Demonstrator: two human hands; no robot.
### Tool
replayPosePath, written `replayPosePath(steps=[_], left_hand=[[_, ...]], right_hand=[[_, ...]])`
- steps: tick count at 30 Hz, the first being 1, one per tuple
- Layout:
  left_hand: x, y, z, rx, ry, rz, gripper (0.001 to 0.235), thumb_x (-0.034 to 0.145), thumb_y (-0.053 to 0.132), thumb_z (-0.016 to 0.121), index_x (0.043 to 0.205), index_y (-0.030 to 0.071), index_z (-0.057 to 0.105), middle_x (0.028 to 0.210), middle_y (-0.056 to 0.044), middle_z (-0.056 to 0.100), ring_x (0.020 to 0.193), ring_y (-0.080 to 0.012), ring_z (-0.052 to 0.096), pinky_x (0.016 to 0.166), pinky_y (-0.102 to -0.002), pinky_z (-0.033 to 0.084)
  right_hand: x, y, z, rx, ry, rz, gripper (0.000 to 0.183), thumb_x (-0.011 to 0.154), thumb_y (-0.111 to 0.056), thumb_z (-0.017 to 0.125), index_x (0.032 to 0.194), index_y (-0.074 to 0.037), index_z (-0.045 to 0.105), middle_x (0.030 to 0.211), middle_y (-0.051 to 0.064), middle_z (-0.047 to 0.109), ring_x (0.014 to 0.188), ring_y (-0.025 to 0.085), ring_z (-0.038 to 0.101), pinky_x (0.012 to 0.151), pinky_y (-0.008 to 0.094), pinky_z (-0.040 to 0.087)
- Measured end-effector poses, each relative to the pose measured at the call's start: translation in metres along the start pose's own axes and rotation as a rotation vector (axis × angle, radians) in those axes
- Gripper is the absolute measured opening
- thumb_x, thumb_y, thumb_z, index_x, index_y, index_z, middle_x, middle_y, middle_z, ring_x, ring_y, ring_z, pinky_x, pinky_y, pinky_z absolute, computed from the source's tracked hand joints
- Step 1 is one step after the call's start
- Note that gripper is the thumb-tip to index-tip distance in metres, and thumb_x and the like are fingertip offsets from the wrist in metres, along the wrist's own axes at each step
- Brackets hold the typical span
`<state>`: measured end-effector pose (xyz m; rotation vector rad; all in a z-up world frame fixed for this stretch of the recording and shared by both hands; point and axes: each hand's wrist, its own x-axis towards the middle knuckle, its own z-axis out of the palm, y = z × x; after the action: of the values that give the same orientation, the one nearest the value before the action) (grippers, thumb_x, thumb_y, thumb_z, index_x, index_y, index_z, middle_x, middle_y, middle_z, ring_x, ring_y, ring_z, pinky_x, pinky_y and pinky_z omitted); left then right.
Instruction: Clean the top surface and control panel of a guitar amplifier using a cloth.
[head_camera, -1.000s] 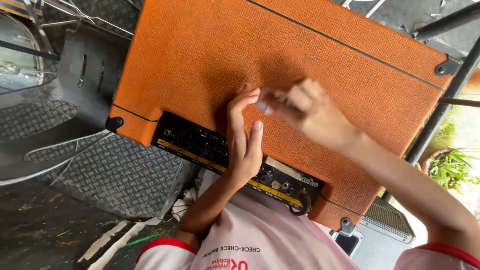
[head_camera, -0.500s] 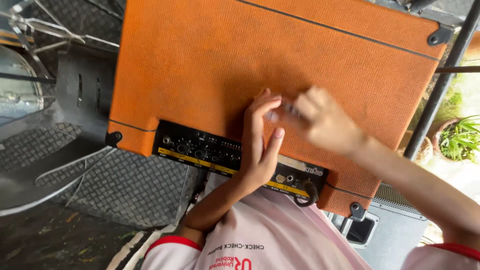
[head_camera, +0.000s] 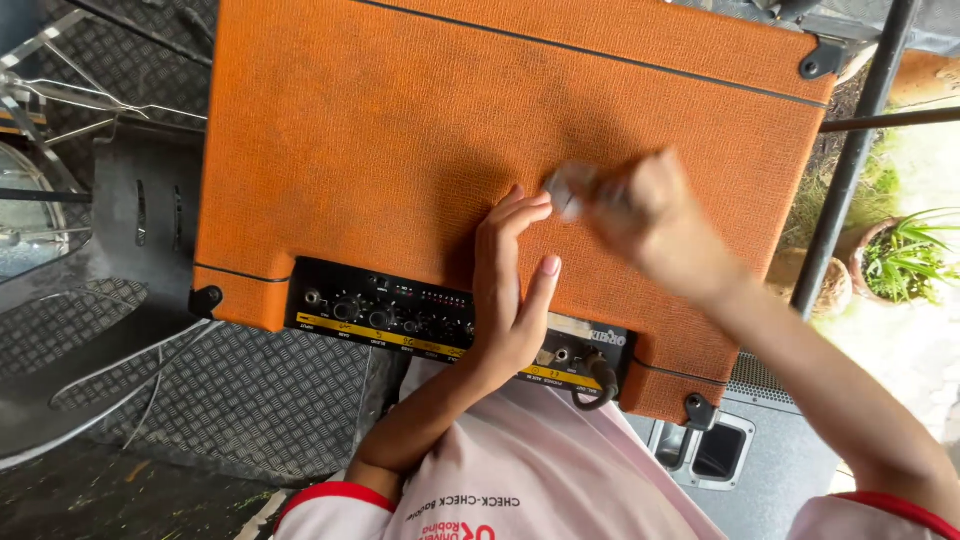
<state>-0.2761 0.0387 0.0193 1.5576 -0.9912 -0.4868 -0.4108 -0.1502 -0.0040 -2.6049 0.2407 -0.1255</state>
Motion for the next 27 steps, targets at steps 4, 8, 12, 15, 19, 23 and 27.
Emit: replayPosePath(steps=[4, 8, 12, 15, 19, 23, 27], left_hand=[[-0.001, -0.005, 0.000, -0.003, 0.020, -0.002, 0.036, 0.108, 0.015, 0.054, 0.141, 0.001, 0.050, 0.148, -0.017, 0.053, 0.151, -0.0367, 0.045, 0.131, -0.048, 0.032], [0.001, -0.004, -0.006, -0.058, -0.013, -0.038, 0.035, 0.110, 0.016, 0.053, 0.141, 0.001, 0.049, 0.147, -0.018, 0.053, 0.151, -0.0350, 0.045, 0.130, -0.047, 0.032], [0.006, -0.006, -0.012, -0.083, -0.060, -0.043, 0.035, 0.110, 0.016, 0.053, 0.141, 0.001, 0.049, 0.148, -0.018, 0.053, 0.152, -0.0353, 0.044, 0.130, -0.047, 0.031], [0.017, -0.010, -0.017, -0.094, -0.078, -0.072, 0.036, 0.111, 0.017, 0.053, 0.142, 0.000, 0.047, 0.149, -0.019, 0.052, 0.150, -0.0351, 0.046, 0.130, -0.046, 0.031], [0.032, -0.019, -0.017, -0.035, -0.062, -0.058, 0.037, 0.110, 0.016, 0.054, 0.142, 0.000, 0.047, 0.149, -0.020, 0.052, 0.150, -0.0359, 0.044, 0.129, -0.046, 0.031], [0.039, -0.025, -0.019, -0.048, -0.022, -0.056, 0.036, 0.110, 0.015, 0.053, 0.142, 0.000, 0.047, 0.149, -0.020, 0.053, 0.150, -0.0345, 0.045, 0.129, -0.045, 0.032], [0.043, -0.026, -0.024, -0.125, -0.029, -0.107, 0.037, 0.111, 0.016, 0.052, 0.143, -0.001, 0.047, 0.149, -0.020, 0.053, 0.147, -0.0330, 0.048, 0.127, -0.045, 0.035]], right_hand=[[-0.025, -0.068, -0.016, -0.075, 0.059, -0.306, 0.035, 0.071, -0.013, 0.078, 0.104, -0.003, 0.077, 0.078, 0.010, 0.061, 0.080, 0.027, 0.056, 0.070, 0.041, 0.049], [-0.018, -0.043, -0.043, 0.266, -0.033, 0.011, 0.040, 0.083, -0.010, 0.066, 0.122, -0.013, 0.076, 0.095, 0.004, 0.068, 0.081, 0.020, 0.062, 0.077, 0.034, 0.053], [0.014, -0.005, -0.062, -0.311, 0.240, 0.009, 0.040, 0.084, -0.007, 0.080, 0.124, -0.001, 0.079, 0.094, 0.015, 0.053, 0.092, 0.030, 0.050, 0.082, 0.042, 0.044], [0.041, 0.016, -0.031, -0.307, 0.365, -0.022, 0.028, 0.103, -0.010, 0.082, 0.128, 0.001, 0.074, 0.110, 0.011, 0.056, 0.103, 0.028, 0.051, 0.094, 0.041, 0.043], [0.039, -0.028, -0.013, -0.220, 0.171, -0.239, 0.021, 0.079, -0.006, 0.078, 0.098, -0.005, 0.073, 0.109, 0.009, 0.059, 0.102, 0.027, 0.053, 0.086, 0.045, 0.043], [0.030, -0.033, -0.031, -0.009, 0.067, -0.285, 0.035, 0.075, -0.006, 0.073, 0.110, -0.002, 0.075, 0.111, 0.007, 0.062, 0.100, 0.026, 0.056, 0.088, 0.040, 0.049], [0.049, -0.004, -0.050, 0.024, 0.196, -0.037, 0.028, 0.089, 0.000, 0.072, 0.117, 0.000, 0.070, 0.115, 0.011, 0.060, 0.102, 0.028, 0.057, 0.089, 0.038, 0.049]])
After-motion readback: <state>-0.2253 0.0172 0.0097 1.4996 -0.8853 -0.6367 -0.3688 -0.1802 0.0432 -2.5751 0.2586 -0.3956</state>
